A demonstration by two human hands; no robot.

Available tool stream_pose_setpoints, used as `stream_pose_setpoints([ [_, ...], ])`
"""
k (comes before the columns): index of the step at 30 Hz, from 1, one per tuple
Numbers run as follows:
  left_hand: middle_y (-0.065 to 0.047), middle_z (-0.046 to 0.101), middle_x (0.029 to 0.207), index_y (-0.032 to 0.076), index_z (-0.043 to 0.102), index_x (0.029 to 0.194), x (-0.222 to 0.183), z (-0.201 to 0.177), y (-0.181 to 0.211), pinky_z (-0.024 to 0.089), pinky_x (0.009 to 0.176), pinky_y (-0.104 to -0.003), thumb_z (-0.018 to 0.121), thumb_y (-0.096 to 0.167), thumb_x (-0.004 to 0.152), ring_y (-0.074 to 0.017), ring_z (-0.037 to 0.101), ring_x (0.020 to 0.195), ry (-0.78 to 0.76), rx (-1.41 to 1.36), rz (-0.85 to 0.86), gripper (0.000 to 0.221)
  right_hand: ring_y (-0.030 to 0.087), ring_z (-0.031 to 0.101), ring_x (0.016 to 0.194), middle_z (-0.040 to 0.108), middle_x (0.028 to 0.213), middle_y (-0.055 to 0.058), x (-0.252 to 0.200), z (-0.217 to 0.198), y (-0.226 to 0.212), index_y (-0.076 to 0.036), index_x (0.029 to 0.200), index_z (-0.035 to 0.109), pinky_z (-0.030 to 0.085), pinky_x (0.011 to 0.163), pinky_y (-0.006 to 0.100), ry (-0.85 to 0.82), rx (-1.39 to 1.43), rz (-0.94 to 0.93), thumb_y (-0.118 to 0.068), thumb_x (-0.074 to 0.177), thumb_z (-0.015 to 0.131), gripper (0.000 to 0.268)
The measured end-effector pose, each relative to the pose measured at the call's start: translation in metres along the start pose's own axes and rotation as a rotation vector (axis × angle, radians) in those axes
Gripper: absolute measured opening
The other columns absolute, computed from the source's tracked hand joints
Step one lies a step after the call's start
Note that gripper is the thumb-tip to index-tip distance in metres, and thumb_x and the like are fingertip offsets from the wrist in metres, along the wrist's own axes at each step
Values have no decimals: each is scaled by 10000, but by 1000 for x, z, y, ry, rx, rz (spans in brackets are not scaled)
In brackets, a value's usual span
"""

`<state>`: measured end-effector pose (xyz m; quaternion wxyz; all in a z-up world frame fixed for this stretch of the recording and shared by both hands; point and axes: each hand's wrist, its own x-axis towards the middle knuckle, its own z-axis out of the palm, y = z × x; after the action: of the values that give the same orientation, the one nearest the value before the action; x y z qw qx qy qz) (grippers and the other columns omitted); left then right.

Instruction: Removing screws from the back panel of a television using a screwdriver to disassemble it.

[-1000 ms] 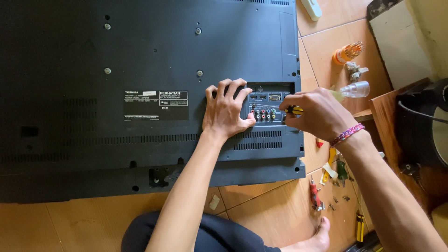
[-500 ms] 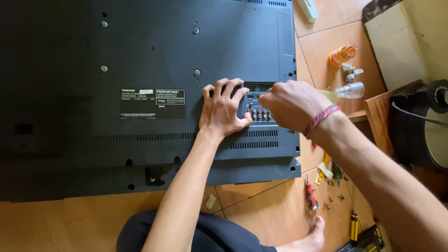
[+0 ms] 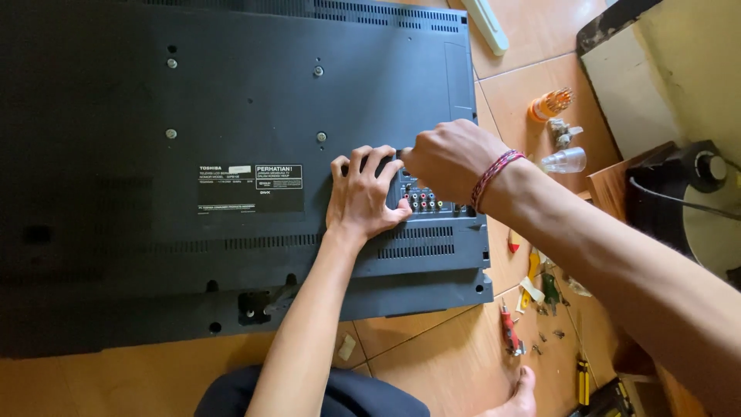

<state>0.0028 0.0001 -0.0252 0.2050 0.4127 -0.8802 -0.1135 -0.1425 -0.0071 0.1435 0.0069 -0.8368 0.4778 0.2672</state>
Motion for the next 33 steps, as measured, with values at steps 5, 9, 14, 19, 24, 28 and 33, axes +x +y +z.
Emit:
stream_pose_setpoints([
  [5, 27, 541, 1355, 313, 662, 1265, 1, -1, 0, 411, 1040, -497, 653, 499, 721, -216, 454, 1299, -8, -5, -4, 575, 271, 680, 553, 629, 588, 90, 2, 27, 11, -46, 712, 716, 570, 523, 384, -43, 427, 392, -177, 904, 691, 234],
  [9, 42, 512, 1360, 300, 655, 1249, 0, 2, 0, 387, 1052, -503, 662, 484, 693, -217, 431, 1309, 3, -22, -13, 586, 307, 730, 685, 686, 728, 110, -8, 15, 13, -79, 853, 706, 617, 622, 433, -79, 417, 152, -222, 815, 766, 160],
  [14, 38, 524, 1362, 302, 655, 1259, 0, -1, 1, 398, 1052, -507, 656, 485, 707, -216, 441, 1311, -13, -26, -10, 582, 303, 753, 857, 728, 895, 104, -21, 2, 11, -62, 934, 695, 632, 770, 431, -17, 88, -94, -44, 895, 625, 82],
  [19, 25, 529, 1363, 307, 651, 1271, 1, -1, 0, 403, 1055, -522, 654, 492, 722, -225, 443, 1318, -38, -27, -8, 580, 312, 742, 758, 735, 775, 72, -12, 22, 17, -181, 794, 761, 627, 723, 461, -13, 228, 201, -334, 912, 616, 242],
  [24, 19, 537, 1369, 299, 656, 1274, 1, -5, 1, 404, 1058, -502, 650, 492, 737, -227, 445, 1325, -33, -21, -11, 571, 357, 731, 655, 669, 610, 134, 5, 46, 14, -149, 626, 752, 575, 579, 481, -153, 517, 609, -365, 689, 645, 249],
  [28, 14, 539, 1376, 283, 657, 1274, 2, -3, 0, 394, 1057, -521, 649, 491, 738, -236, 440, 1330, -36, -22, -1, 575, 382, 739, 742, 695, 803, 141, -11, 40, 4, -126, 977, 694, 612, 692, 513, -35, 194, 216, -267, 847, 673, 193],
  [33, 36, 549, 1348, 308, 670, 1240, 0, 0, 0, 408, 1039, -499, 649, 505, 716, -217, 456, 1300, 1, -18, -7, 560, 230, 746, 689, 682, 719, 23, -14, 59, 3, -195, 795, 555, 613, 717, 401, 46, -257, -266, -118, 944, 595, 173],
])
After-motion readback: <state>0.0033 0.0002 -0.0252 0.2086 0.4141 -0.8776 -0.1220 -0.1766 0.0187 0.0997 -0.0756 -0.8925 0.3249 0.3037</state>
